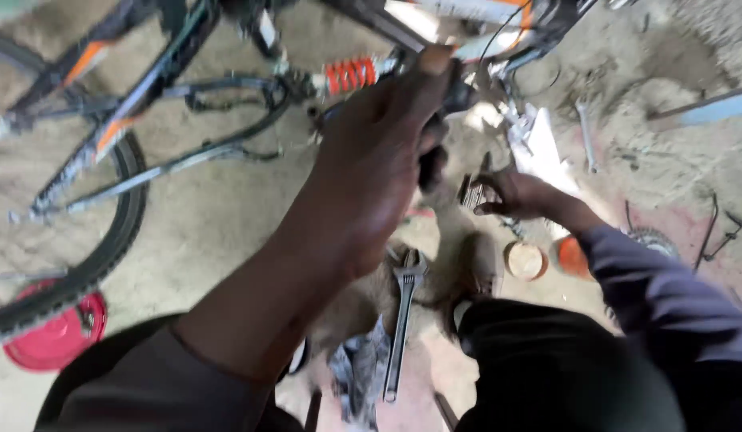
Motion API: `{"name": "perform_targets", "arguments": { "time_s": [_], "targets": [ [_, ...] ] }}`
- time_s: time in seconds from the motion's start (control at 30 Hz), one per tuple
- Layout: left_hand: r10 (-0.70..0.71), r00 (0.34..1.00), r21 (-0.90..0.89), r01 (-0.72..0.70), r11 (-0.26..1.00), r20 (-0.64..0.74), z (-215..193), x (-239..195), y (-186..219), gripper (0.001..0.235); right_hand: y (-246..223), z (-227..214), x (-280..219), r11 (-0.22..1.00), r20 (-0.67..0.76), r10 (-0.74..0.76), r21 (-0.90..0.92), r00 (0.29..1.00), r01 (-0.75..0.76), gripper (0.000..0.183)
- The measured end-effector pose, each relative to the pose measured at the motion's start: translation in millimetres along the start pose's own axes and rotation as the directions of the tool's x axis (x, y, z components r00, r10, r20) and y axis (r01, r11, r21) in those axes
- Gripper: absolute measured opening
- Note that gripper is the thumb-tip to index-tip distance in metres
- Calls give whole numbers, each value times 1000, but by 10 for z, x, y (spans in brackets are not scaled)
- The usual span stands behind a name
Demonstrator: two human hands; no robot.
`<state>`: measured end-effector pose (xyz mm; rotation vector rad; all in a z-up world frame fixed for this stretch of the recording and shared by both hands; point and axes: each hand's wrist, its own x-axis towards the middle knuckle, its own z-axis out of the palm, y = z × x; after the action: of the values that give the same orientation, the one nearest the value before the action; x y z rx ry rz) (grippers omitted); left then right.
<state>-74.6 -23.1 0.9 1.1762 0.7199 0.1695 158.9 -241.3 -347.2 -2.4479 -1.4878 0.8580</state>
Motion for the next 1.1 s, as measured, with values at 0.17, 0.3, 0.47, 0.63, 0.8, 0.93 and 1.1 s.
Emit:
{"name": "perform_targets", "arguments": {
  "time_s": [0.17,0.3,0.47,0.63,0.8,0.93,1.1],
  "targets": [
    [-40,982,19,37,999,183,-165,164,-196,46,-2010,-1218,-184,931,581,-258,-64,772,360,65],
    [-111,985,109,97,989,135,-471,186,-176,58,-2510,-289,-58,888,786,-281,-5,550,460,59],
    [123,992,-40,-123,992,-3,-698,361,-252,48,-2662,1603,-478,925,568,-354,94,743,369,86],
    [55,998,-61,-55,997,12,-756,212,14,48,-2509,3334,-699,925,438,-374,118,817,360,39],
    [168,985,138,-172,975,43,-897,31,-125,56,-2113,3135,-353,968,387,-219,-25,896,248,21],
    [271,950,104,-289,952,157,-1113,4,-210,71,-2002,2216,60,992,361,-126,32,924,123,31],
    [45,999,373,-35,927,-20,-1290,-5,-317,35,-2675,342,-276,994,388,-110,64,915,92,31]
  ]
}}
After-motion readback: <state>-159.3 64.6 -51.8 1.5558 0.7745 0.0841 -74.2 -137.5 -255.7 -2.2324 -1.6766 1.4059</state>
